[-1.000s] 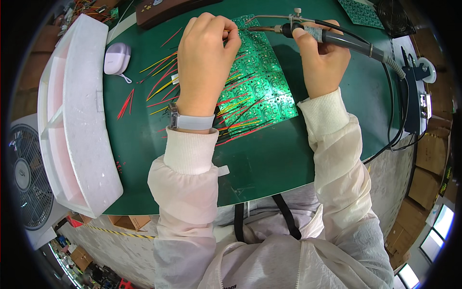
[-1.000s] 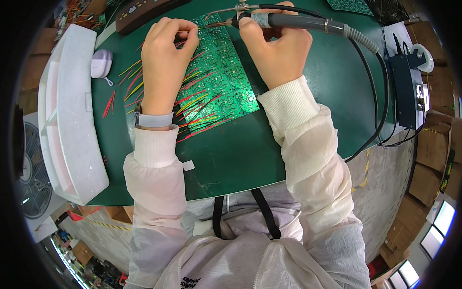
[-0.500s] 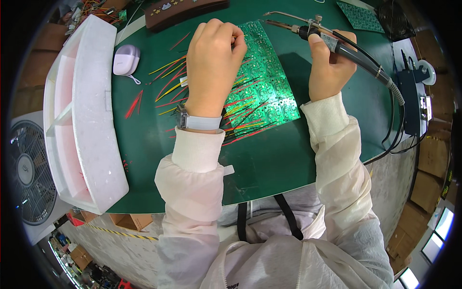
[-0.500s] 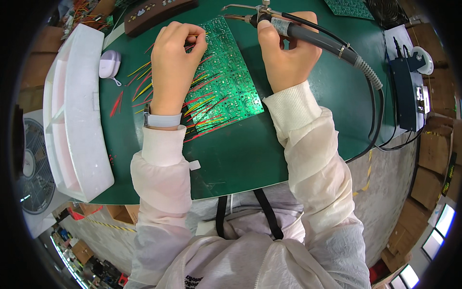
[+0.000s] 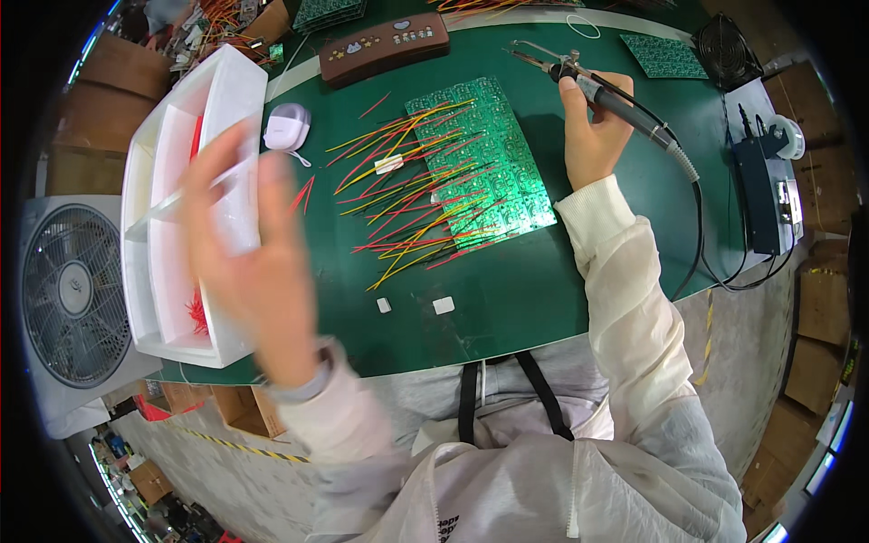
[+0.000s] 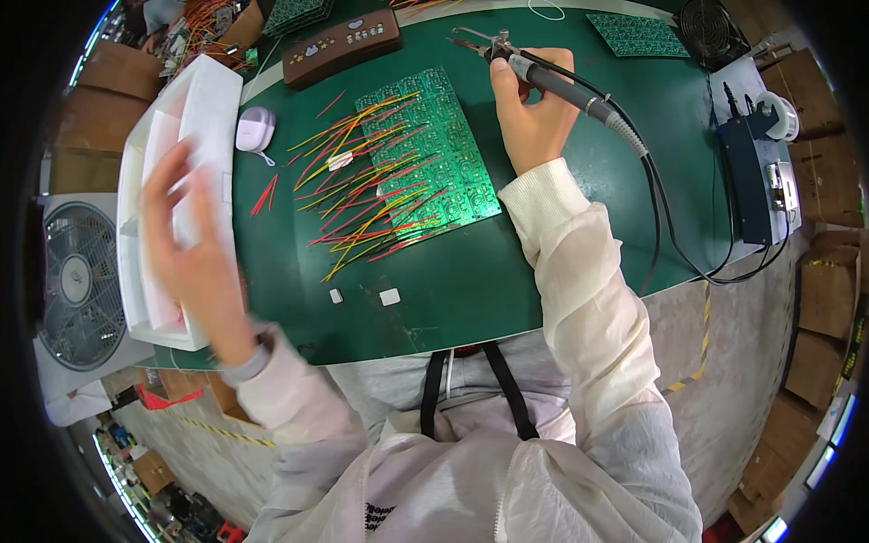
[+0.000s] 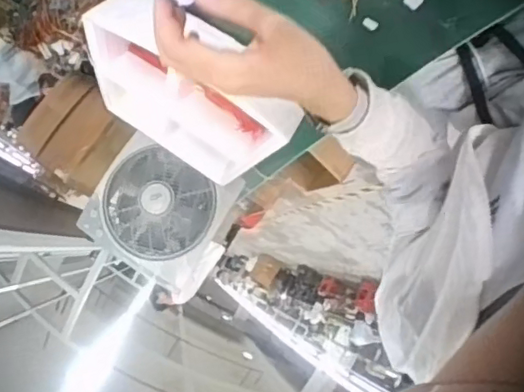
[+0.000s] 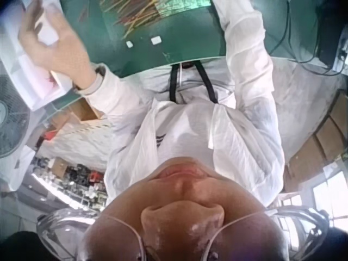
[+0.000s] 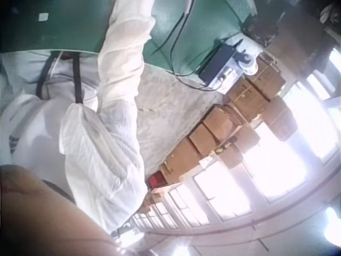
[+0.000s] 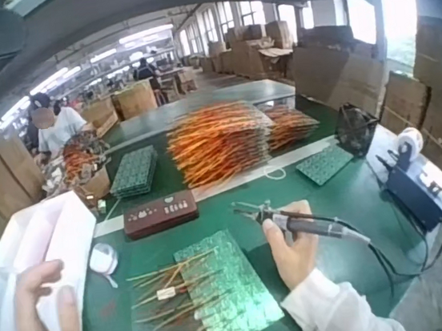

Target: Soldering multiple colored wires onto a green circuit board using a handheld soldering iron.

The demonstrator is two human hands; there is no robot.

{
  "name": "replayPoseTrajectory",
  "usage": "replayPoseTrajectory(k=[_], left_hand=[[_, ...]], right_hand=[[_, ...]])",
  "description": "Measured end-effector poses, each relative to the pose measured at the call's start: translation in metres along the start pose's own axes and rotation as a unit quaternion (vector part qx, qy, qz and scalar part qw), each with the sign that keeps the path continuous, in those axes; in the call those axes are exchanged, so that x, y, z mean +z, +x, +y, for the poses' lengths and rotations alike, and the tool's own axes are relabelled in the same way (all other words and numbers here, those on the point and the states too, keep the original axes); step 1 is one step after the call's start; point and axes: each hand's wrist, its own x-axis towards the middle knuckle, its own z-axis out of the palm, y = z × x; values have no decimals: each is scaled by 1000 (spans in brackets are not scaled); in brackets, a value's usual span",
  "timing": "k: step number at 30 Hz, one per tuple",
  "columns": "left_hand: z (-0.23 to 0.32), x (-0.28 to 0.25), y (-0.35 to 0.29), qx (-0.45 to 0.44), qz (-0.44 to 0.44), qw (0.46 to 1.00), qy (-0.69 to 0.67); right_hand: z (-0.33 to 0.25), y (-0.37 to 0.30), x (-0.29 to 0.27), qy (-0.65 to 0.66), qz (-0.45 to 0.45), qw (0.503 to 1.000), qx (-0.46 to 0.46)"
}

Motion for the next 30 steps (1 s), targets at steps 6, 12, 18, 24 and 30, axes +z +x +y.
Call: replayPoseTrajectory(k=[6, 12, 18, 24, 30], left_hand=[[-152, -114, 66, -98, 4, 980, 175], [-412, -148, 120, -131, -129, 977, 104], [-399, -97, 110, -236, -352, 899, 113], [-396, -100, 112, -193, -346, 913, 94], [-381, -94, 110, -182, -290, 923, 175]], right_hand=[[-6, 4, 4, 2, 4, 1000, -5], [-3, 1, 11, 4, 1, 1000, 1], [-3, 3, 5, -12, 6, 1000, 4], [-4, 4, 10, 2, 9, 1000, 14], [-1, 6, 7, 4, 11, 1000, 19]])
